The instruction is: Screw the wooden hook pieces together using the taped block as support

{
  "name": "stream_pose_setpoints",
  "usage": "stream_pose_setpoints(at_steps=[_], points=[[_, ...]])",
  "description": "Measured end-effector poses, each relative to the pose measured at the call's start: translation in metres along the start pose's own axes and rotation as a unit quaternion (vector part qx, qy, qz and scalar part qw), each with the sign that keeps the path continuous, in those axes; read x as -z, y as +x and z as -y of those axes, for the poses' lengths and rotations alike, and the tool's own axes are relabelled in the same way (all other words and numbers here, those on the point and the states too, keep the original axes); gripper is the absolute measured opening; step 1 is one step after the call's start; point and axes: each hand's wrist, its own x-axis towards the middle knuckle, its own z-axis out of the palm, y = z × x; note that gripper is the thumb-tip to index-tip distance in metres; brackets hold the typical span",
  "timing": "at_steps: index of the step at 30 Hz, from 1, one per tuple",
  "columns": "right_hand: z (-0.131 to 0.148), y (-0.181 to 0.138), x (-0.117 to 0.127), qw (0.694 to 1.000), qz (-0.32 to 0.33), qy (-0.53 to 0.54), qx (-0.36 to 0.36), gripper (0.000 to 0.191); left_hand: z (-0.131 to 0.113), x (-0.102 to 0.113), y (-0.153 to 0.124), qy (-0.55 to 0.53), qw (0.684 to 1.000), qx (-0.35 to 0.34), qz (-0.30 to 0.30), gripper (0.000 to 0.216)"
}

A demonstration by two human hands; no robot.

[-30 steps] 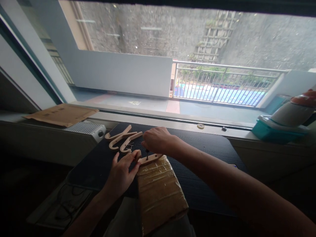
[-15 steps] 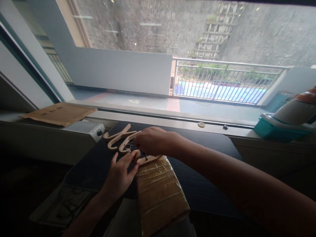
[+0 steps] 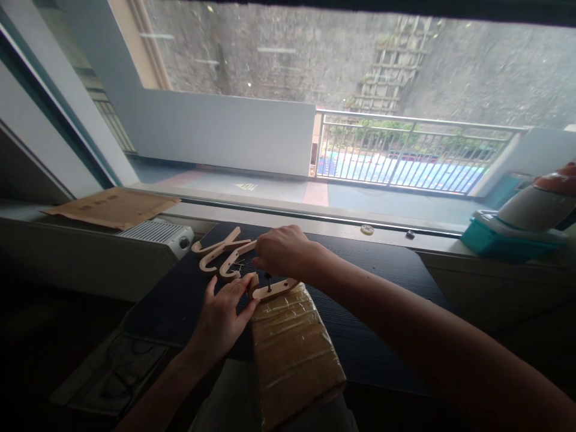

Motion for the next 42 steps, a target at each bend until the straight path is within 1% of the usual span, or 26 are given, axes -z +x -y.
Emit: stream_pose_setpoints(at_steps=[2, 4, 7, 10, 13, 17, 20, 22, 25, 27, 30, 32, 34, 39, 42], points=[[0.001, -0.005, 0.006, 0.998, 0.021, 0.014, 0.058, 0.023, 0.001, -0.001, -0.001, 0.002, 1.000, -0.004, -0.009, 0.037], [0.000, -0.009, 0.010, 0.993, 0.033, 0.026, 0.113, 0.020, 0.002, -0.003, -0.002, 0.003, 1.000, -0.008, -0.017, 0.038], [-0.001, -0.010, 0.010, 0.986, 0.043, 0.034, 0.155, 0.020, 0.004, -0.006, -0.002, 0.007, 1.000, -0.012, -0.021, 0.039], [-0.002, -0.007, 0.007, 0.987, 0.037, 0.038, 0.153, 0.020, 0.005, -0.007, -0.001, 0.007, 1.000, -0.009, -0.020, 0.039], [-0.005, -0.001, 0.001, 0.990, 0.026, 0.052, 0.128, 0.020, 0.005, -0.007, -0.001, 0.002, 1.000, -0.005, -0.017, 0.038], [-0.013, 0.007, -0.013, 0.995, -0.010, 0.082, 0.060, 0.023, 0.004, -0.005, 0.000, -0.007, 1.000, 0.000, -0.007, 0.038], [-0.013, 0.011, -0.022, 0.997, -0.028, 0.068, 0.010, 0.026, 0.002, -0.003, 0.000, -0.011, 1.000, 0.005, -0.002, 0.038], [-0.010, 0.011, -0.022, 0.998, -0.032, 0.045, -0.002, 0.029, 0.001, -0.002, 0.000, -0.013, 1.000, 0.007, 0.000, 0.037], [-0.003, 0.007, -0.013, 1.000, -0.016, 0.006, -0.010, 0.032, 0.000, 0.000, -0.001, -0.015, 1.000, 0.006, -0.001, 0.037], [0.000, 0.001, -0.004, 1.000, 0.006, -0.013, 0.000, 0.029, 0.000, 0.000, -0.001, -0.014, 1.000, 0.002, -0.005, 0.037], [0.000, -0.008, 0.006, 0.997, 0.021, -0.011, 0.071, 0.021, 0.001, -0.001, -0.001, -0.011, 1.000, -0.003, -0.007, 0.038], [-0.002, -0.012, 0.007, 0.992, 0.028, 0.001, 0.122, 0.021, 0.002, -0.003, -0.001, -0.007, 1.000, -0.006, -0.009, 0.038], [-0.003, -0.013, 0.006, 0.988, 0.035, 0.009, 0.148, 0.021, 0.004, -0.004, -0.001, -0.003, 1.000, -0.009, -0.011, 0.038], [-0.005, -0.007, -0.004, 0.988, 0.025, 0.019, 0.152, 0.022, 0.006, -0.008, -0.001, 0.000, 1.000, -0.007, -0.010, 0.038], [-0.010, -0.002, -0.009, 0.992, 0.021, 0.042, 0.114, 0.023, 0.005, -0.008, 0.000, 0.000, 1.000, -0.001, -0.009, 0.038]])
